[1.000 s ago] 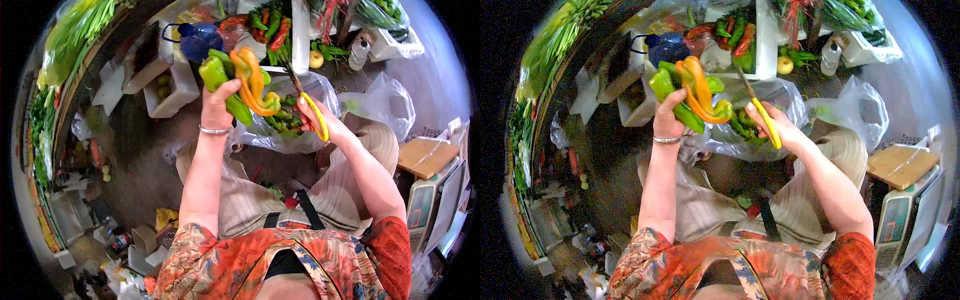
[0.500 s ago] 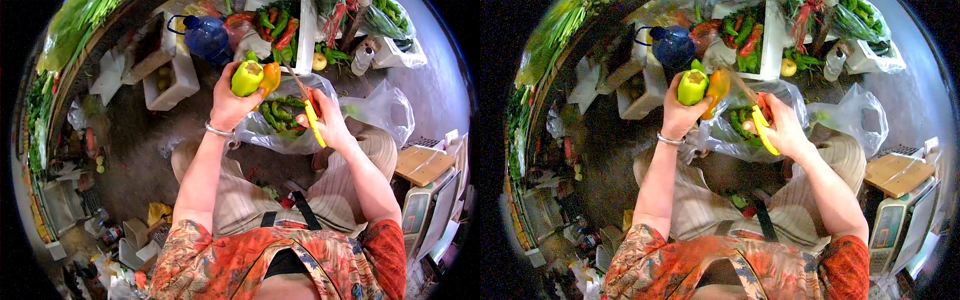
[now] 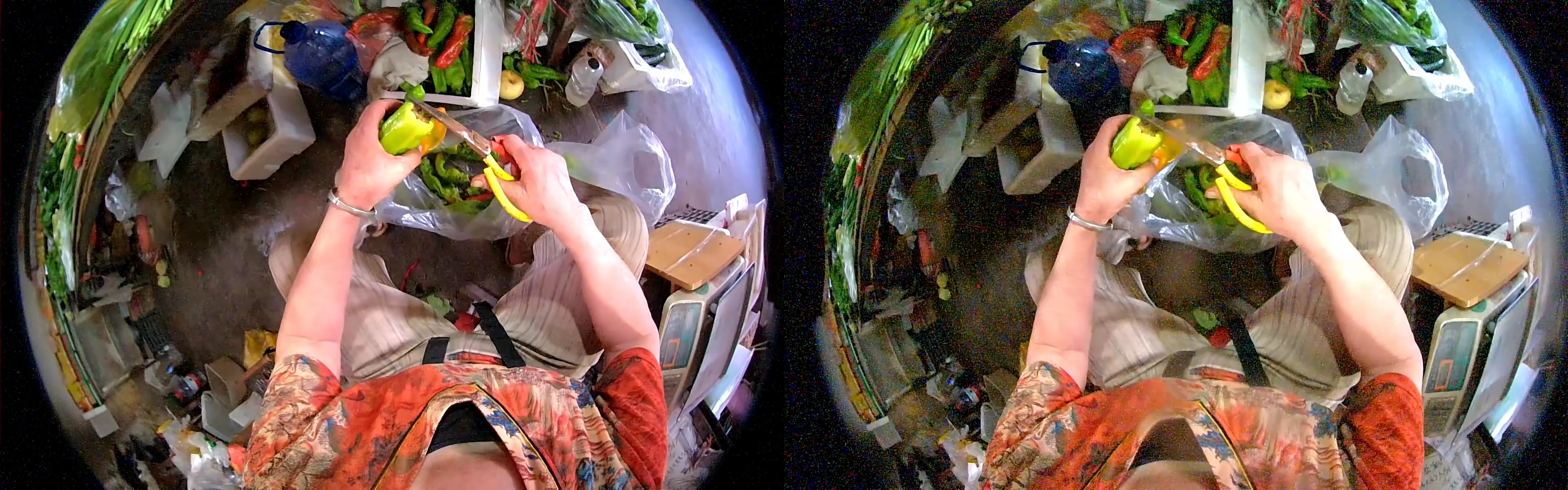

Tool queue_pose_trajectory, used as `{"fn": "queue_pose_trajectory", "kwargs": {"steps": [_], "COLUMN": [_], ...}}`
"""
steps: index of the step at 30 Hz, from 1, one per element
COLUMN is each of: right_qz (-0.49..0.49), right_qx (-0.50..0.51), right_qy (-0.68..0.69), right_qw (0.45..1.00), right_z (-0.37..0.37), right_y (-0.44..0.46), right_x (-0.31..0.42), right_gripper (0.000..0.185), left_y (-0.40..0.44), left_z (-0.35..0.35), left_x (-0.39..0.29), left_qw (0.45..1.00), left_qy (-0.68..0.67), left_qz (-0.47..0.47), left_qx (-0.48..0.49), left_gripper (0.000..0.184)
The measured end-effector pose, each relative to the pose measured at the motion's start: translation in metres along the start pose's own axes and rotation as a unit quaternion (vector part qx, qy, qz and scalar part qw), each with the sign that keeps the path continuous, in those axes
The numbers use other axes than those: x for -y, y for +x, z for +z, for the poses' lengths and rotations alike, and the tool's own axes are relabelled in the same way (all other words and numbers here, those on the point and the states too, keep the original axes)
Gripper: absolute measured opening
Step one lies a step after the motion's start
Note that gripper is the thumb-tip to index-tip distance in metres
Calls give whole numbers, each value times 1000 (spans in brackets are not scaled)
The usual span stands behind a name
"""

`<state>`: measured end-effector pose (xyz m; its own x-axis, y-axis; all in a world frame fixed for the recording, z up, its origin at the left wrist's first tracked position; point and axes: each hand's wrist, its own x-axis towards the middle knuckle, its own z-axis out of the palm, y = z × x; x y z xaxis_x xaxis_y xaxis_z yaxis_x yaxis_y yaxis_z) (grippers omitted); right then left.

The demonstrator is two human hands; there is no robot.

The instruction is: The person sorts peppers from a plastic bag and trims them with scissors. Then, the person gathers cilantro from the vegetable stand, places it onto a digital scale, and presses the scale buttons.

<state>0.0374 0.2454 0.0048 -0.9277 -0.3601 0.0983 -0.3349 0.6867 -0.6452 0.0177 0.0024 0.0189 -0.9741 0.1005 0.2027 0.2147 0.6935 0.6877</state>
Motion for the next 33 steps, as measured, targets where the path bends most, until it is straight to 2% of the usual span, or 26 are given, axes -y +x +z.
{"fn": "queue_pose_trajectory", "kwargs": {"steps": [2,3,5,6,7,9,10,13,14,15,16,18,19,22,24,25,27,29,33], "right_qz": [-2,19,42,132,216,207,197,195,181,207,209,197,194,179,186,190,193,224,223], "right_qx": [-4,34,73,92,109,75,38,27,24,24,24,9,39,50,50,60,69,70,77], "right_qy": [13,55,97,286,461,464,467,481,478,453,451,522,550,549,565,566,568,593,594], "right_qw": [1000,998,992,945,854,858,861,854,859,867,867,830,812,815,802,800,797,771,769], "right_z": [4,7,10,11,12,18,20,22,25,29,32,38,29,34,36,35,36,37,38], "right_y": [0,1,0,0,1,4,6,11,12,13,11,12,12,14,16,16,16,15,16], "right_x": [-5,-8,-7,-2,1,-4,-5,-7,-11,-14,-15,-9,1,2,2,1,-1,-2,-5], "right_gripper": [50,49,49,49,50,51,51,62,68,75,75,47,51,57,60,64,68,70,71], "left_y": [1,1,2,3,2,1,0,0,0,-1,-1,-2,-2,-5,-7,-7,-8,-7,-8], "left_z": [-2,0,5,8,13,17,18,19,18,19,20,23,24,31,35,34,30,28,28], "left_x": [-7,-5,4,7,10,9,10,9,6,2,1,-1,-2,-3,-1,-2,-8,-11,-10], "left_qw": [994,994,973,972,951,897,897,872,844,813,811,794,794,825,881,921,934,945,955], "left_qy": [-65,-65,-190,-190,-268,-397,-398,-427,-467,-506,-509,-539,-540,-506,-435,-355,-329,-303,-276], "left_qz": [-69,-69,-104,-106,-136,-178,-178,-211,-232,-253,-253,-249,-248,-220,-163,-142,-123,-104,-92], "left_qx": [46,47,85,84,77,74,74,113,125,137,138,129,129,121,89,74,69,64,62], "left_gripper": [53,53,52,52,50,48,48,47,47,47,47,46,46,50,55,58,58,58,57]}}
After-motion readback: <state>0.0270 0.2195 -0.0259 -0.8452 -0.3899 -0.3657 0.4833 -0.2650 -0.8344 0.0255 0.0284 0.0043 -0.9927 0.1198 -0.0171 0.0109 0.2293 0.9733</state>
